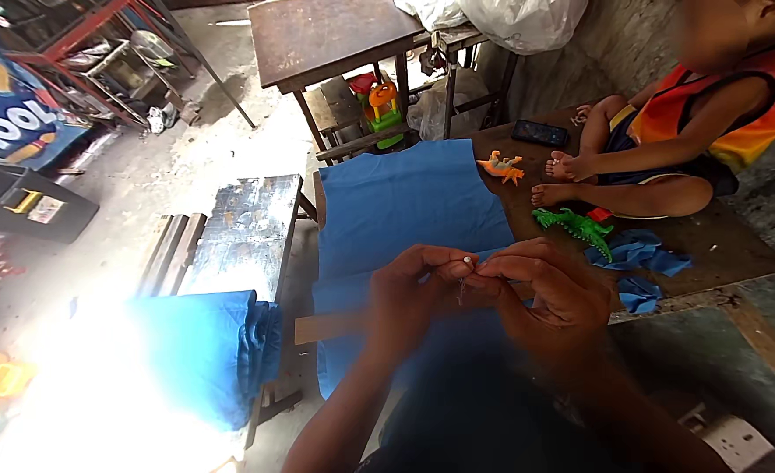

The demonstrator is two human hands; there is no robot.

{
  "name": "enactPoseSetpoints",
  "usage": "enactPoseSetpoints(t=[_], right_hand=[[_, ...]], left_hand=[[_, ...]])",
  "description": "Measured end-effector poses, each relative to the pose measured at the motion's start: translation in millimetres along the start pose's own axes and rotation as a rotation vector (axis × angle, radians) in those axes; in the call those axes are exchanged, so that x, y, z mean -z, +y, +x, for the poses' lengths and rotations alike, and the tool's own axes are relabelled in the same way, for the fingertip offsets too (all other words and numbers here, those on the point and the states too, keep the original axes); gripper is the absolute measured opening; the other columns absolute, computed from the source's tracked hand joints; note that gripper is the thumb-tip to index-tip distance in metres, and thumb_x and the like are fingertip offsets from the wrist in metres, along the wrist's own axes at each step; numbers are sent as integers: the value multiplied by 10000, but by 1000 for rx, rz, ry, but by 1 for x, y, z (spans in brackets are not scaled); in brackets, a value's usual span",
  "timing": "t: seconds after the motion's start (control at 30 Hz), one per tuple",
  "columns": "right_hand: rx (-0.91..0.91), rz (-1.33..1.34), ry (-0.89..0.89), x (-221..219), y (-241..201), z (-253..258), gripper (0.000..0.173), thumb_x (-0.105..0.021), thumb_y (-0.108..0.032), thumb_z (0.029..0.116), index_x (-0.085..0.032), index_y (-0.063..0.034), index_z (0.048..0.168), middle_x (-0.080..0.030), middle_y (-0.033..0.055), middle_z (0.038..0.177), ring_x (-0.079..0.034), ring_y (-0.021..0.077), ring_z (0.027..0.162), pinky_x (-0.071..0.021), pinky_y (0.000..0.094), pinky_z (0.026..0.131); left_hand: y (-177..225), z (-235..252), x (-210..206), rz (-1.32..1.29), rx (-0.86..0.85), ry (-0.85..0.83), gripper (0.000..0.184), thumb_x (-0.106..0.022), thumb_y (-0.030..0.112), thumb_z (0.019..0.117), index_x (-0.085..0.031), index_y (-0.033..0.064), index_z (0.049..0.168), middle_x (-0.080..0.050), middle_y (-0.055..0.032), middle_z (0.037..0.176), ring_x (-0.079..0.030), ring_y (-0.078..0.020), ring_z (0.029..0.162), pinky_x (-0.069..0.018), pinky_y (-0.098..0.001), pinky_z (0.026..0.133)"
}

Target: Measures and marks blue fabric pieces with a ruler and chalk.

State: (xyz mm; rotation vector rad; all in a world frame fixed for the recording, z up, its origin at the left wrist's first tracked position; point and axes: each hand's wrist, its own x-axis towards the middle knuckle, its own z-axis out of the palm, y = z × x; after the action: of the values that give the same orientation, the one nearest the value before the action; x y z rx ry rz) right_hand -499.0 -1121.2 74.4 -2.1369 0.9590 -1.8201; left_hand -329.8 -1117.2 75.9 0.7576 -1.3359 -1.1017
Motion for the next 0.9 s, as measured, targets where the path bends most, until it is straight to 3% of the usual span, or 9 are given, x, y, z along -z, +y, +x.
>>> enactPoseSetpoints(t=[0.3, 0.47, 0.67, 0.73, 0.83, 0.9], right_hand=[[-48, 37, -15, -13, 7, -8, 70, -649, -135, 1000, -633, -71, 977, -613, 7, 981, -629, 28, 949, -555, 155, 823], [-87, 121, 55, -13, 13, -9, 87, -732, -135, 945, -678, -134, 1013, -687, -60, 991, -678, 38, 986, -595, 203, 863], [-195, 212, 15, -12, 14, -8, 191, -773, -157, 912, -690, -113, 1078, -698, -48, 1059, -694, 49, 960, -624, 225, 830], [-272, 295, -29, -11, 13, -8, 198, -756, -138, 924, -713, -64, 1103, -721, -24, 1045, -705, 59, 917, -626, 235, 818], [-348, 371, -18, -10, 12, -7, 158, -742, -82, 916, -754, -47, 1070, -749, -27, 1006, -721, 61, 877, -635, 232, 806], [-283, 316, 29, -11, 15, -7, 145, -752, -67, 900, -766, -73, 1044, -744, -42, 982, -715, 50, 888, -629, 223, 810]], left_hand=[[-2, 2, -3, 92, -41, 67, 80, -728, 51, 923, -766, 49, 993, -728, -27, 945, -710, -98, 817, -625, -255, 734], [-7, 5, -4, -35, 7, 61, 94, -699, 40, 945, -748, 32, 1025, -744, -54, 971, -726, -117, 838, -634, -279, 752], [-10, 7, -6, -141, 41, 111, 102, -664, 86, 980, -746, 67, 1038, -752, -58, 1029, -734, -133, 900, -627, -298, 818], [-12, 8, -7, -200, 80, 124, 102, -657, 116, 988, -751, 101, 1027, -747, -46, 1039, -720, -127, 923, -608, -306, 850], [-19, 8, -7, -209, 113, 110, 109, -656, 159, 995, -760, 161, 1026, -701, 6, 1130, -672, -99, 1028, -575, -287, 908], [-20, 9, -10, -200, 128, 142, 143, -656, 139, 992, -761, 130, 1089, -719, -13, 1126, -688, -110, 1005, -582, -299, 897]])
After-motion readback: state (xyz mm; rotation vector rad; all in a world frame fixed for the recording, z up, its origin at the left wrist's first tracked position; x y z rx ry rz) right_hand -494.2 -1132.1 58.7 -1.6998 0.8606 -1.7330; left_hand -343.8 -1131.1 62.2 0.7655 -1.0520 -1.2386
